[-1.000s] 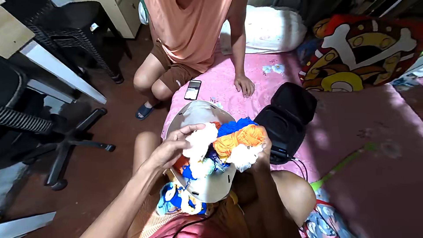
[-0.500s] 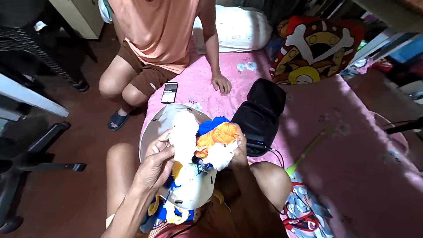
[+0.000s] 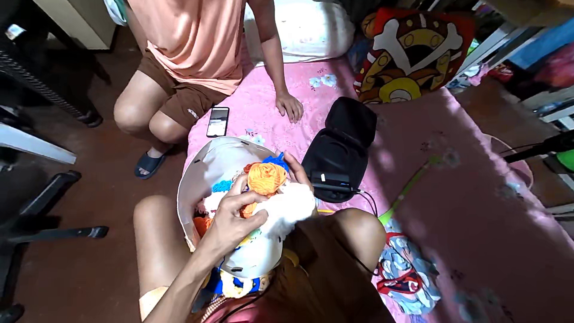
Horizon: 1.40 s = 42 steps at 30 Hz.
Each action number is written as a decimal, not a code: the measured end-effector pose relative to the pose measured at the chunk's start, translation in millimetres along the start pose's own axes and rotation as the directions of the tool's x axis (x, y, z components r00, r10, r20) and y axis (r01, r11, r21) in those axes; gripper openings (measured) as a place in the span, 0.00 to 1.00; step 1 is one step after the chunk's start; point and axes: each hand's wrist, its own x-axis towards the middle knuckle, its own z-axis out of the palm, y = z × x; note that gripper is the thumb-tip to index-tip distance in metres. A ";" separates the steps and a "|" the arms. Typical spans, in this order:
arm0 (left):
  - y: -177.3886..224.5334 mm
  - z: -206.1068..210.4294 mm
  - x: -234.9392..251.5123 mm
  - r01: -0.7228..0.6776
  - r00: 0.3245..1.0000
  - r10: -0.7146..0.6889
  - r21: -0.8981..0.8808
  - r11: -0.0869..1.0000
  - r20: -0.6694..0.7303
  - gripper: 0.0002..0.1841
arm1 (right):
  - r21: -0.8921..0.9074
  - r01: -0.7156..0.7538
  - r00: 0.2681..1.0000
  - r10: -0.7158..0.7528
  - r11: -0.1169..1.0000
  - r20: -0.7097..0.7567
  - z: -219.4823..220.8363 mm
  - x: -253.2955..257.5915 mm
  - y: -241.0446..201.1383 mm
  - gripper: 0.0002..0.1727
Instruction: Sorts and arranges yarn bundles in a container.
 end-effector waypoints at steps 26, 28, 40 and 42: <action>-4.3 12.2 0.1 0.116 0.978 -0.201 -0.653 0.748 -0.056 0.45 | 0.527 -0.180 0.981 0.194 0.831 0.030 -11.7 -1.1 -6.3 0.16; -0.3 13.6 3.2 0.186 0.946 -0.322 -0.751 0.633 -0.037 0.47 | 0.586 -0.190 0.979 0.200 0.788 0.049 -12.5 -2.5 -1.6 0.16; 7.3 -37.7 -3.8 0.097 0.853 -0.342 -0.525 0.845 -0.393 0.18 | 0.333 -0.103 0.929 0.210 0.938 -0.304 -35.5 3.9 -18.8 0.18; 10.0 -64.0 -9.0 -0.006 0.863 -0.191 -0.387 0.922 -0.467 0.19 | 0.312 -0.050 0.907 0.174 0.949 -0.384 -34.8 8.0 -27.0 0.19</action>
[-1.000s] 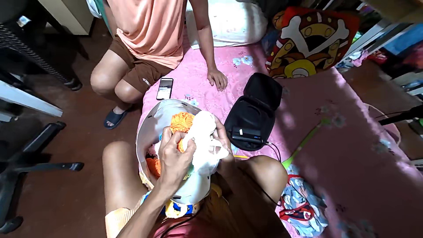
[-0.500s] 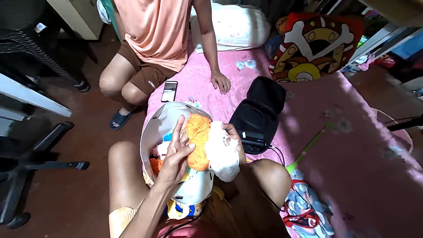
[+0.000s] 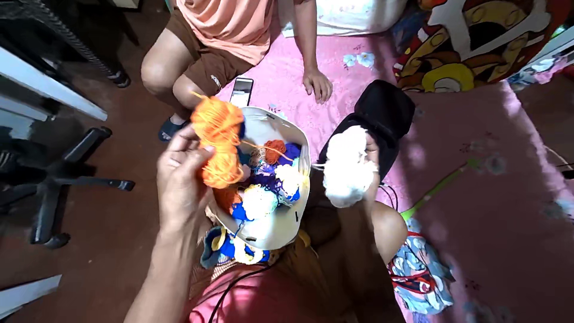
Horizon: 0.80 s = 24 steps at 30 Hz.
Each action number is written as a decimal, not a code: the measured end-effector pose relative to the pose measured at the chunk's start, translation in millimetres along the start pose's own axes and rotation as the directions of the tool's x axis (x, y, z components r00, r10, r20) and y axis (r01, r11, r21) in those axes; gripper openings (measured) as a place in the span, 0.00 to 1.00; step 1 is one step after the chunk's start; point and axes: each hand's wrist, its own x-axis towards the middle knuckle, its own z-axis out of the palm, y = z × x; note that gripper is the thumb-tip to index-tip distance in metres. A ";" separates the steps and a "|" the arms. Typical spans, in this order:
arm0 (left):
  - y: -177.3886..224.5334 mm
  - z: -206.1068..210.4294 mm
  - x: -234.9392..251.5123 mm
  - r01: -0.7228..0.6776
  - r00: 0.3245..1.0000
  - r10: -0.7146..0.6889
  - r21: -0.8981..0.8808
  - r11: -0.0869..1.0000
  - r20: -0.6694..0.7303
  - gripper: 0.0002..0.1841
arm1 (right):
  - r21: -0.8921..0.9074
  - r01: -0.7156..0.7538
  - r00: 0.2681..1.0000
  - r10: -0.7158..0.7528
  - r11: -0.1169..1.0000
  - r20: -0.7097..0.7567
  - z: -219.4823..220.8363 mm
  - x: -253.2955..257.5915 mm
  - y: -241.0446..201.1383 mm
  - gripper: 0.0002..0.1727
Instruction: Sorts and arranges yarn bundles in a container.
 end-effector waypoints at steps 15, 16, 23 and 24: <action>0.9 -34.1 1.8 -0.179 0.978 -0.051 0.943 0.281 0.201 0.33 | -0.736 0.677 0.650 0.497 -0.033 0.575 45.2 -10.1 18.7 0.30; 0.4 -37.6 3.0 -0.147 0.981 -0.077 0.947 0.286 0.176 0.35 | -0.736 0.677 0.649 0.456 0.020 0.609 40.6 -6.8 15.9 0.27; -6.9 -37.7 33.0 0.127 0.881 -0.474 0.969 0.214 -0.011 0.22 | -0.676 0.629 0.777 -0.262 0.385 0.573 14.3 1.6 36.0 0.12; -6.2 -37.2 35.5 0.141 0.863 -0.504 0.969 0.203 -0.020 0.20 | -0.687 0.581 0.812 -0.260 0.436 0.522 12.0 2.0 34.8 0.13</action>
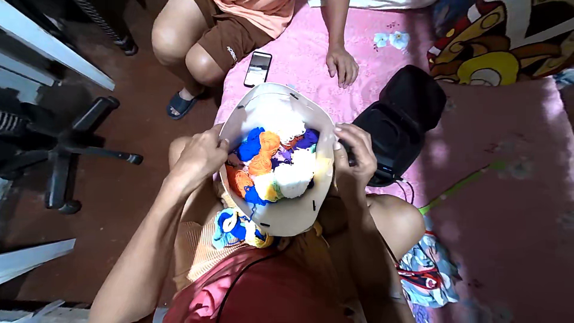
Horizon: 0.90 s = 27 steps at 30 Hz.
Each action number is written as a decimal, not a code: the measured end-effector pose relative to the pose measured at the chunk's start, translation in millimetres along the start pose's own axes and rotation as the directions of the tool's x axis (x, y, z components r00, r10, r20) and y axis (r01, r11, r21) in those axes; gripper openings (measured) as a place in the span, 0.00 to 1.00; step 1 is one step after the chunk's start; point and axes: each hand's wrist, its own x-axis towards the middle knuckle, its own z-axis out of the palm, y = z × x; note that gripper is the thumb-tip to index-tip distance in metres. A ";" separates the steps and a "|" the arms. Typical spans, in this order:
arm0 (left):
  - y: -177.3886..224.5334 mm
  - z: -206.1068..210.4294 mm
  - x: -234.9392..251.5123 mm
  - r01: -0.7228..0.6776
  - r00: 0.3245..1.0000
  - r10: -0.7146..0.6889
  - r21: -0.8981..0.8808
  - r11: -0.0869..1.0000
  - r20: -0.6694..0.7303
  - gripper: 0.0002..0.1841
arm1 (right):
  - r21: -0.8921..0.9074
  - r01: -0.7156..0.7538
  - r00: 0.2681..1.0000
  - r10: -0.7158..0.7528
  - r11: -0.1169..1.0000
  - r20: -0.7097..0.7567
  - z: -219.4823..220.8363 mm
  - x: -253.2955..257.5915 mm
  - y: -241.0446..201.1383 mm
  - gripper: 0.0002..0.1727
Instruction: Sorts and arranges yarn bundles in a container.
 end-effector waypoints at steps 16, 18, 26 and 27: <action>-0.3 -3.8 8.1 0.009 0.999 -0.010 0.031 0.999 0.038 0.24 | 0.157 -0.483 0.812 0.374 0.861 0.449 -14.4 0.5 4.2 0.33; 4.9 -11.1 16.4 0.016 1.000 -0.016 0.030 0.999 0.002 0.27 | 0.155 -0.495 0.804 0.383 0.855 0.455 -14.0 1.6 5.4 0.32; -63.1 -83.0 82.9 -0.422 0.858 0.444 0.137 0.896 -0.258 0.25 | 0.224 -0.464 0.875 0.405 0.857 0.264 -25.0 2.5 20.4 0.25; -81.2 -98.9 85.2 -0.481 0.824 0.500 0.137 0.866 -0.265 0.23 | 0.215 -0.464 0.872 0.401 0.859 0.279 -25.1 2.6 24.3 0.26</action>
